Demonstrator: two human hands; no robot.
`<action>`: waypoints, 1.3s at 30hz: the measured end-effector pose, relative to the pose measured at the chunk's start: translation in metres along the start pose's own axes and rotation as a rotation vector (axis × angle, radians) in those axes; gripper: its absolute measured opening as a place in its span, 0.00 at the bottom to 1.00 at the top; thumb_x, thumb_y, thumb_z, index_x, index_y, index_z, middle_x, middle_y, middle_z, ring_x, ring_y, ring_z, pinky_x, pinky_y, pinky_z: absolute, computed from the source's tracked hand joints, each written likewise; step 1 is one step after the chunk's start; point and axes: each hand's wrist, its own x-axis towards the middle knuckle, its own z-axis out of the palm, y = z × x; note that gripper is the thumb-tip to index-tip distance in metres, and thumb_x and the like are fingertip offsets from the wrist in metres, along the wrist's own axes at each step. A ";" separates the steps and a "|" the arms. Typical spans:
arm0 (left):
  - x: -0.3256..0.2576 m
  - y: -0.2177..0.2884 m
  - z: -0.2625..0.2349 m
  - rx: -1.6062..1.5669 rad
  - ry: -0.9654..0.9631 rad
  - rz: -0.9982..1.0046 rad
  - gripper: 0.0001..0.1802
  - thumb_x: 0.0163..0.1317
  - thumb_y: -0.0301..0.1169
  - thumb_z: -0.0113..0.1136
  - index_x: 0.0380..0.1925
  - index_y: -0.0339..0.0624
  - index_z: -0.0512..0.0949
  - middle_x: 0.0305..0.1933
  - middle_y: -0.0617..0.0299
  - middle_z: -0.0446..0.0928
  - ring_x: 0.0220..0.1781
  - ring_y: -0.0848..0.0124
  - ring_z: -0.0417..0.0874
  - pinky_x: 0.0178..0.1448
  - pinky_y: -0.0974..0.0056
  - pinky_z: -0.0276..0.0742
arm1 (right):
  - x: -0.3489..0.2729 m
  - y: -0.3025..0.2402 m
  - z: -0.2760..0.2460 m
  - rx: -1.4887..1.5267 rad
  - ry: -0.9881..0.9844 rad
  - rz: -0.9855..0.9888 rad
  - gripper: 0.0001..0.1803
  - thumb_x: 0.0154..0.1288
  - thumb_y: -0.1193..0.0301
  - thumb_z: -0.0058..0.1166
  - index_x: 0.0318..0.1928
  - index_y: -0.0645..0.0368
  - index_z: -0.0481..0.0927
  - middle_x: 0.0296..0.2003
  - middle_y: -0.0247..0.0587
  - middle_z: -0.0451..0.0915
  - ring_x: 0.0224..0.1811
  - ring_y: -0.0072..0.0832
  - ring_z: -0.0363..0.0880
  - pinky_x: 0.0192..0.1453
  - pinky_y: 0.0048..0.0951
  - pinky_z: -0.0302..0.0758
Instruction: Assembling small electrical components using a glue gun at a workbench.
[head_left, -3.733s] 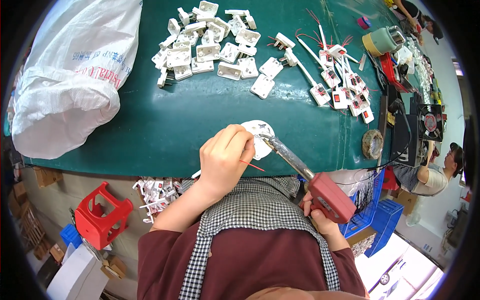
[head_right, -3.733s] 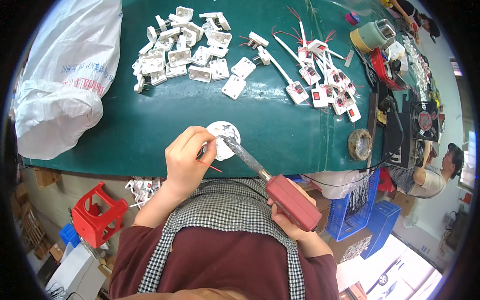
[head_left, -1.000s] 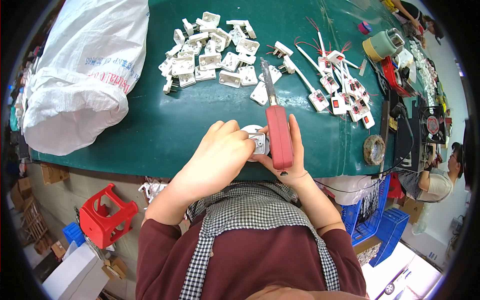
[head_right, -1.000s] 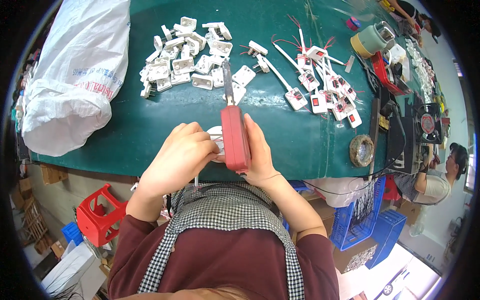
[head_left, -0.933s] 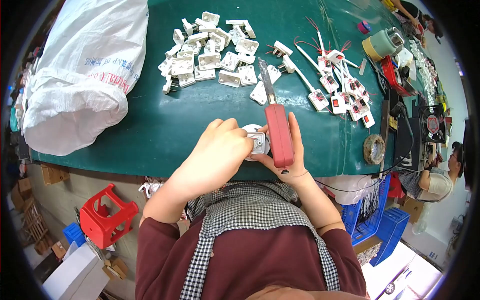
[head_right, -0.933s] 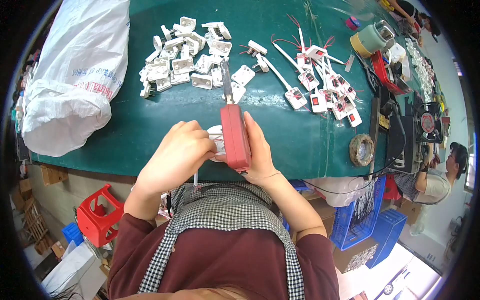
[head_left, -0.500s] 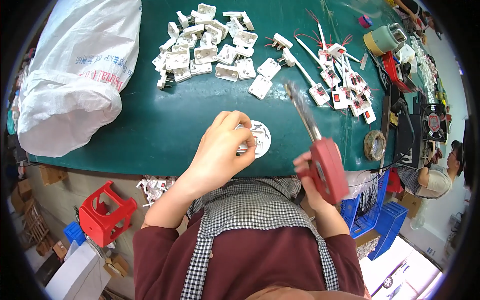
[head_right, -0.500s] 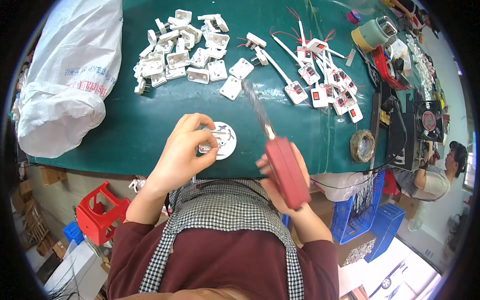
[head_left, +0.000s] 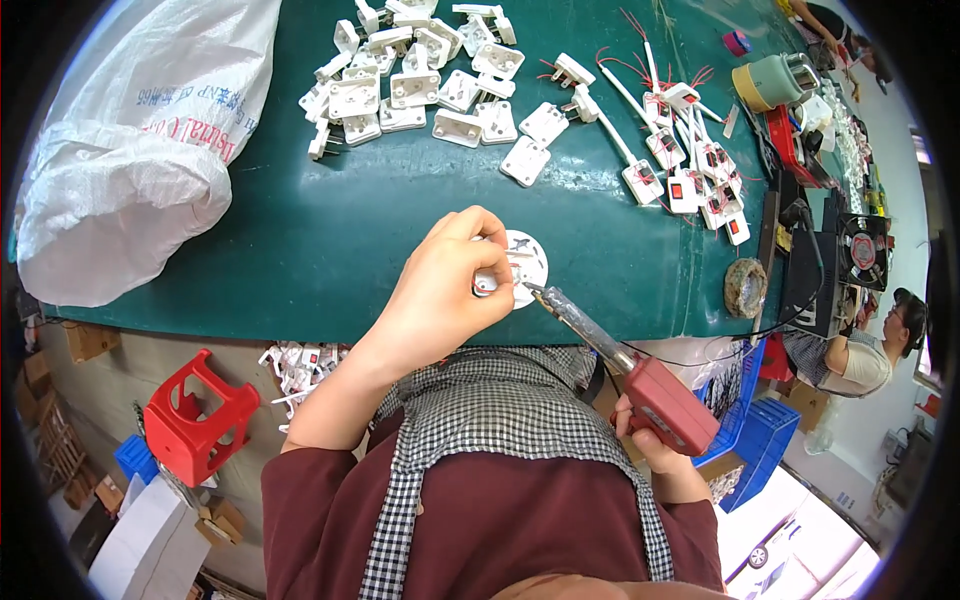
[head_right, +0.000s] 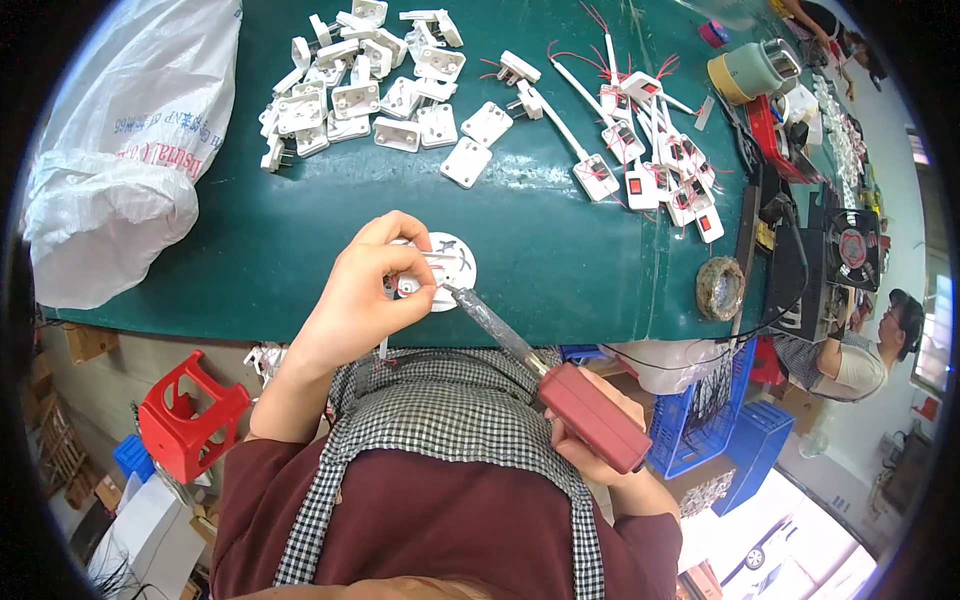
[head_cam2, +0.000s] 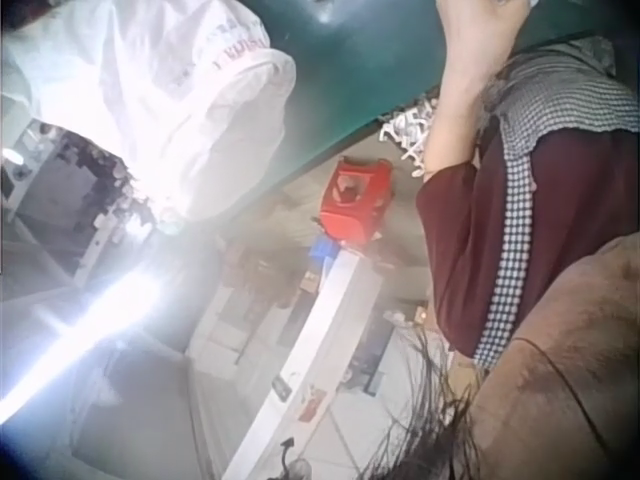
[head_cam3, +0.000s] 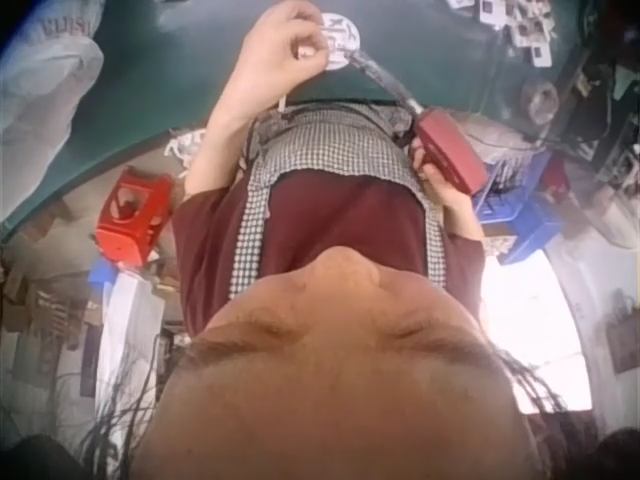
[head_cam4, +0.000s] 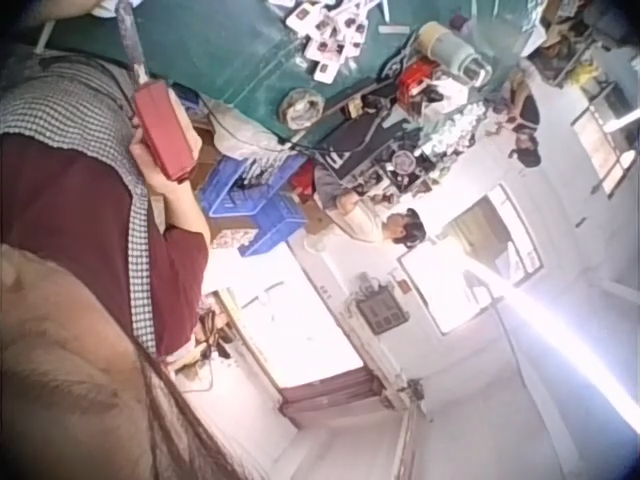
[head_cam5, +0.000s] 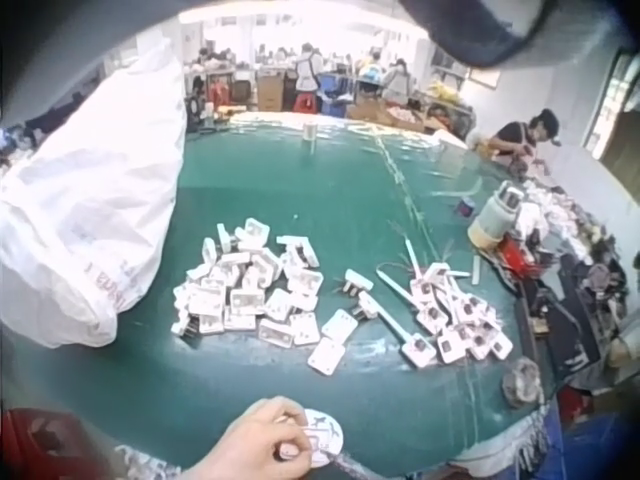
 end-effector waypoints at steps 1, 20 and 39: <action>0.000 0.000 0.000 -0.001 0.001 0.000 0.03 0.44 0.21 0.60 0.21 0.37 0.77 0.39 0.60 0.72 0.41 0.67 0.72 0.42 0.66 0.69 | -0.002 0.001 -0.003 -0.223 -0.017 0.006 0.32 0.49 0.69 0.66 0.54 0.72 0.71 0.36 0.45 0.82 0.34 0.32 0.82 0.42 0.28 0.77; 0.000 -0.001 0.001 0.030 0.015 0.020 0.04 0.43 0.21 0.59 0.20 0.36 0.74 0.38 0.59 0.71 0.44 0.63 0.73 0.47 0.64 0.69 | 0.022 -0.038 0.013 -0.859 -0.155 -0.439 0.37 0.47 0.68 0.71 0.57 0.69 0.71 0.40 0.48 0.82 0.38 0.36 0.84 0.42 0.28 0.79; 0.002 0.003 0.002 0.043 0.006 -0.003 0.04 0.43 0.21 0.59 0.20 0.35 0.74 0.38 0.59 0.71 0.43 0.64 0.72 0.44 0.65 0.69 | -0.005 -0.015 -0.004 -0.186 0.011 -0.019 0.37 0.47 0.68 0.70 0.57 0.70 0.68 0.38 0.47 0.81 0.29 0.31 0.81 0.33 0.25 0.78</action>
